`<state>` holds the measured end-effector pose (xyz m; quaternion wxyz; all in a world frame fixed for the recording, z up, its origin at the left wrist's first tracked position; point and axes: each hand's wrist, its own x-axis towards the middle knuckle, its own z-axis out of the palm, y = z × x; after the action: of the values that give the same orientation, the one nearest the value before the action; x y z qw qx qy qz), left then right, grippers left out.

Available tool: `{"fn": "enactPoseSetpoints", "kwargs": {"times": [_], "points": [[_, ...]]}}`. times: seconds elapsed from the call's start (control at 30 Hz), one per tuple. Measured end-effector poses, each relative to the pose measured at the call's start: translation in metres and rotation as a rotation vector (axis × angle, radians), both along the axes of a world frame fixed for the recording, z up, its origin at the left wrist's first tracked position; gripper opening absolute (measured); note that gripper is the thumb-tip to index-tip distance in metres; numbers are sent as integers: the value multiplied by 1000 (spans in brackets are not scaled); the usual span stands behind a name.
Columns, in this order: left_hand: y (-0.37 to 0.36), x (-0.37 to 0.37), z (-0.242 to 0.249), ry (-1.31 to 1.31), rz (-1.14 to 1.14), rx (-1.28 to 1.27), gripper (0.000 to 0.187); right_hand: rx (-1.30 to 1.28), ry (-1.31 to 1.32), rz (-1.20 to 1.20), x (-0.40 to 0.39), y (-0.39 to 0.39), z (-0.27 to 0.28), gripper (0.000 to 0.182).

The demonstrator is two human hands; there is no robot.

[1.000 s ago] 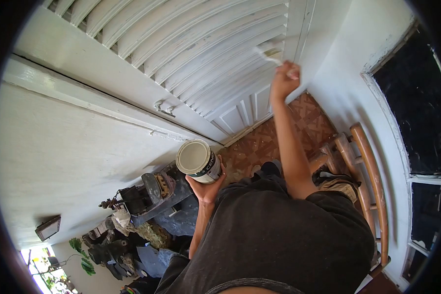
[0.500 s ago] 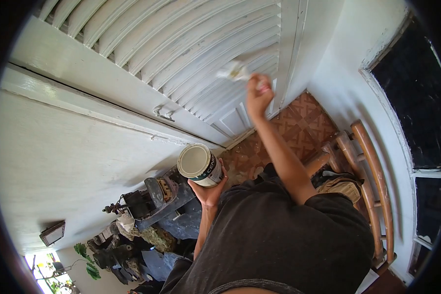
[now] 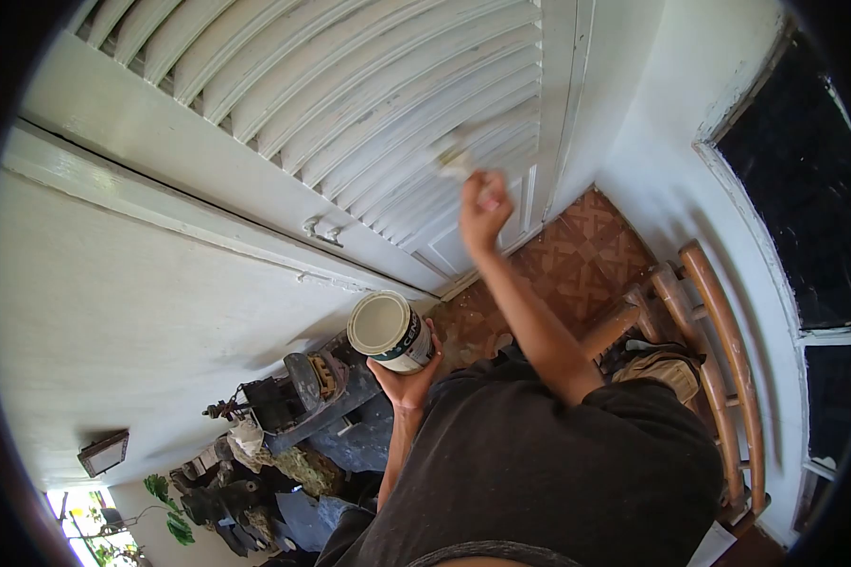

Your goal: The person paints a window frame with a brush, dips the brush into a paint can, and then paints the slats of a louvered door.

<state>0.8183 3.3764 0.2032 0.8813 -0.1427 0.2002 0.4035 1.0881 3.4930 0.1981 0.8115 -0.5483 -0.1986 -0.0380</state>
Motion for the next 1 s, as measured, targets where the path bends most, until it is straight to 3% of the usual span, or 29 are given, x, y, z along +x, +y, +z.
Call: {"fn": "enactPoseSetpoints", "kwargs": {"times": [0.03,0.1,0.2,0.3,0.43,0.5,0.67,0.8,1.0], "points": [[1,1,-1,5,5,-1,82,-63,-50,101,-30,-7,1,6],[0,1,-2,21,12,-7,82,91,-69,291,-70,-10,3,8],[0,3,-2,50,29,-18,82,95,119,404,-77,-17,12,7],[0,4,5,-1,23,-75,84,154,69,193,-23,-6,3,6],[2,1,0,-5,-10,-53,86,83,40,-118,108,5,-6,10],[2,0,0,-15,-10,-65,86,187,64,-231,157,7,7,12],[2,-5,-7,11,-12,-24,87,300,39,-522,217,-4,19,15],[2,-3,-2,-13,-10,-13,87,228,102,-374,185,-1,15,17],[5,5,-3,-8,32,-30,87,165,319,136,45,-15,1,19]]}}
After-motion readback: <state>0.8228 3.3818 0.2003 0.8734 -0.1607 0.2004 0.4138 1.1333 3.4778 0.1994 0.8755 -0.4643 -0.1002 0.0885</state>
